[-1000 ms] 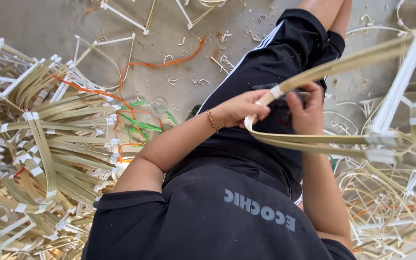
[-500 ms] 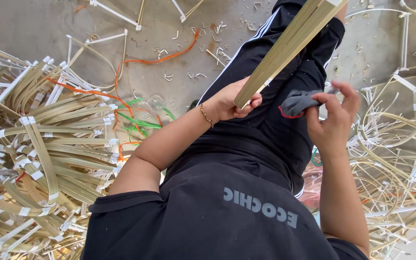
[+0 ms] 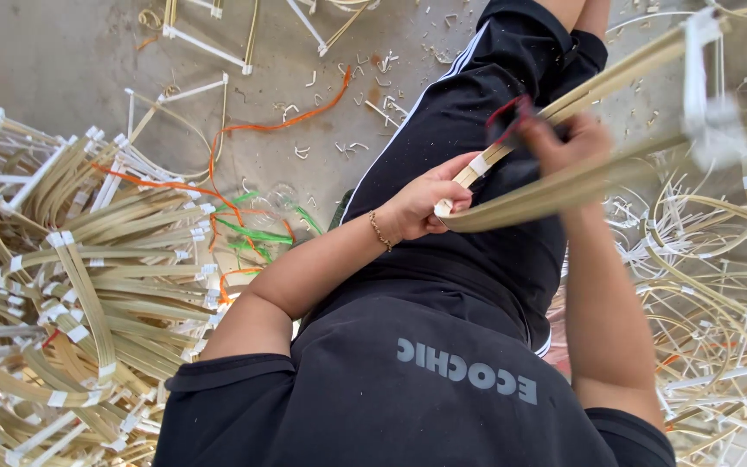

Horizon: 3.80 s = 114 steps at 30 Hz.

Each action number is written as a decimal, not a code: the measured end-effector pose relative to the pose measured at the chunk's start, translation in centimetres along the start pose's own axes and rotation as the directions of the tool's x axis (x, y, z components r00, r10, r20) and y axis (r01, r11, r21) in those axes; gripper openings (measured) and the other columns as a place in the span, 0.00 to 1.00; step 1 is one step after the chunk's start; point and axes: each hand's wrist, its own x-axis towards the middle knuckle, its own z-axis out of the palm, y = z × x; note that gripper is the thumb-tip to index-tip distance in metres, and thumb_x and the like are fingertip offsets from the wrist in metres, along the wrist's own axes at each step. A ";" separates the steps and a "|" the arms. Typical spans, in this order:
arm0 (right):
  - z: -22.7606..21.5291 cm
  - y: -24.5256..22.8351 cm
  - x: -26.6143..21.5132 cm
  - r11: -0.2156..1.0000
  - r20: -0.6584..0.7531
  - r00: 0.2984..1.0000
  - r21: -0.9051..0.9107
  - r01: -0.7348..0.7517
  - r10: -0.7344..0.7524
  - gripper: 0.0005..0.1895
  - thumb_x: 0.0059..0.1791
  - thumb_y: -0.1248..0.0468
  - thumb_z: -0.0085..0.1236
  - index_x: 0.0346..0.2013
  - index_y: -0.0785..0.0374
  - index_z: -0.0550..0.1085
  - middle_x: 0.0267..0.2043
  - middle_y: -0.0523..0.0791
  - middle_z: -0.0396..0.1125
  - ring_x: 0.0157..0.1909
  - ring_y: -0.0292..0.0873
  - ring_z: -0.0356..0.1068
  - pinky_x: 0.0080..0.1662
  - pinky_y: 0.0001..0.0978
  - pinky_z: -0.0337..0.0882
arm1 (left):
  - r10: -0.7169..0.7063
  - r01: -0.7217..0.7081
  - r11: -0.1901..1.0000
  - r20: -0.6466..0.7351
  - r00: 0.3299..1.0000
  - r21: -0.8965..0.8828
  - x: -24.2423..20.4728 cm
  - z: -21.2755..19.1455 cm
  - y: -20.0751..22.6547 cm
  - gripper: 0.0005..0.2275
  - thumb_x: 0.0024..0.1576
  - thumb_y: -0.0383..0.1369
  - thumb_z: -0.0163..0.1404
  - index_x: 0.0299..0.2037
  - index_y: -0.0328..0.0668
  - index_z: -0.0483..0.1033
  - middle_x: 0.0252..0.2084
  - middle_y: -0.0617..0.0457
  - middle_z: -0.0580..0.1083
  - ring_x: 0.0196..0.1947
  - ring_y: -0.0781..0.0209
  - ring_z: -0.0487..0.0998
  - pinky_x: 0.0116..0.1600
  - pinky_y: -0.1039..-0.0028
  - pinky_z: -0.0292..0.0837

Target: Assembling and trimming bamboo strips onto a curved white frame to create furniture components.

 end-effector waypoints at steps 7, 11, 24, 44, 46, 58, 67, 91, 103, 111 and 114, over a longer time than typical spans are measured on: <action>2.4 4.8 -0.7 0.784 -0.064 0.880 -0.487 0.384 -0.470 0.18 0.54 0.54 0.71 0.42 0.68 0.78 0.37 0.53 0.71 0.41 0.54 0.72 0.42 0.41 0.71 | -0.012 0.016 0.998 0.059 0.998 -0.068 0.3 0.3 0.4 0.30 0.56 0.23 0.42 0.72 0.52 0.57 0.33 0.54 0.72 0.12 0.74 0.57 0.15 0.82 0.52; 1.1 1.9 -0.8 0.962 0.020 0.989 -0.231 0.144 -0.143 0.23 0.50 0.51 0.71 0.42 0.70 0.76 0.35 0.52 0.70 0.38 0.52 0.71 0.42 0.46 0.70 | -0.026 0.030 0.990 0.029 0.999 -0.140 0.2 -0.6 -0.8 0.28 0.58 0.24 0.41 0.71 0.46 0.57 0.31 0.54 0.69 0.12 0.73 0.57 0.15 0.82 0.52; -5.0 1.2 3.6 0.972 -0.139 0.966 -0.116 0.203 -0.218 0.12 0.57 0.57 0.60 0.43 0.63 0.82 0.38 0.49 0.76 0.39 0.51 0.77 0.41 0.43 0.71 | -0.052 0.056 0.993 0.040 0.998 -0.107 -0.8 0.0 -0.5 0.28 0.59 0.23 0.40 0.73 0.48 0.59 0.30 0.57 0.68 0.12 0.73 0.55 0.15 0.81 0.51; 0.1 10.1 0.8 0.995 -0.258 0.966 -0.099 0.003 -0.029 0.29 0.54 0.44 0.69 0.38 0.72 0.79 0.33 0.49 0.73 0.35 0.43 0.72 0.36 0.37 0.71 | -0.135 0.128 0.988 -0.085 0.987 -0.089 -0.3 0.1 -2.4 0.26 0.55 0.23 0.42 0.67 0.49 0.63 0.27 0.56 0.67 0.11 0.73 0.56 0.15 0.81 0.51; 1.3 10.5 0.9 0.978 -0.181 0.973 -0.178 0.113 -0.145 0.31 0.53 0.44 0.70 0.39 0.75 0.78 0.34 0.52 0.73 0.37 0.46 0.73 0.37 0.39 0.72 | -0.121 0.115 0.991 -0.084 0.989 -0.074 0.4 -0.3 -2.3 0.26 0.56 0.23 0.42 0.67 0.48 0.62 0.27 0.55 0.67 0.12 0.73 0.56 0.15 0.81 0.51; 2.9 3.4 -1.5 0.980 0.013 0.992 -0.154 -0.125 0.128 0.21 0.46 0.48 0.69 0.34 0.64 0.79 0.33 0.50 0.74 0.36 0.47 0.75 0.38 0.42 0.72 | -0.090 0.097 0.972 0.043 0.995 -0.214 1.3 -2.3 -3.7 0.22 0.58 0.26 0.43 0.65 0.48 0.64 0.25 0.57 0.63 0.12 0.72 0.55 0.16 0.80 0.51; -2.6 5.9 2.5 0.987 -0.197 0.976 -0.113 -0.112 0.088 0.23 0.59 0.47 0.65 0.35 0.66 0.79 0.32 0.49 0.74 0.29 0.46 0.72 0.36 0.39 0.66 | -0.098 0.103 0.984 0.043 0.994 -0.145 0.3 -1.0 -2.0 0.27 0.54 0.24 0.41 0.67 0.51 0.64 0.31 0.57 0.68 0.12 0.72 0.56 0.15 0.81 0.51; 5.3 5.2 -2.4 0.926 0.326 0.916 0.216 -0.311 0.232 0.12 0.53 0.58 0.63 0.36 0.64 0.76 0.27 0.38 0.65 0.29 0.30 0.61 0.32 0.26 0.62 | -0.157 0.154 0.986 -0.059 0.986 -0.057 4.1 -5.2 -2.1 0.28 0.58 0.25 0.41 0.72 0.52 0.54 0.26 0.55 0.69 0.13 0.69 0.64 0.17 0.77 0.58; 5.8 5.2 -1.5 0.950 0.140 0.989 -0.298 0.090 -0.050 0.19 0.51 0.55 0.69 0.27 0.68 0.76 0.24 0.50 0.69 0.26 0.51 0.72 0.31 0.41 0.69 | -0.010 0.004 0.999 -0.126 0.992 -0.045 4.1 -4.9 -2.6 0.27 0.57 0.22 0.41 0.70 0.45 0.59 0.24 0.55 0.70 0.16 0.69 0.68 0.15 0.76 0.58; 6.6 5.2 -2.4 0.992 0.107 0.990 -0.077 0.102 -0.093 0.15 0.51 0.54 0.67 0.36 0.65 0.81 0.31 0.48 0.75 0.35 0.46 0.77 0.38 0.40 0.74 | -0.038 0.006 0.988 -0.203 0.978 -0.157 4.6 -5.3 -3.1 0.29 0.60 0.18 0.40 0.75 0.37 0.57 0.40 0.52 0.78 0.28 0.65 0.79 0.29 0.74 0.75; 5.6 1.9 -1.4 0.961 0.113 0.994 -0.276 0.026 0.006 0.19 0.51 0.51 0.68 0.32 0.66 0.81 0.29 0.52 0.74 0.34 0.50 0.76 0.37 0.42 0.73 | 0.038 -0.037 0.999 -0.044 0.998 0.028 4.6 -5.9 -3.8 0.26 0.59 0.24 0.43 0.71 0.47 0.58 0.27 0.56 0.71 0.17 0.70 0.72 0.16 0.78 0.65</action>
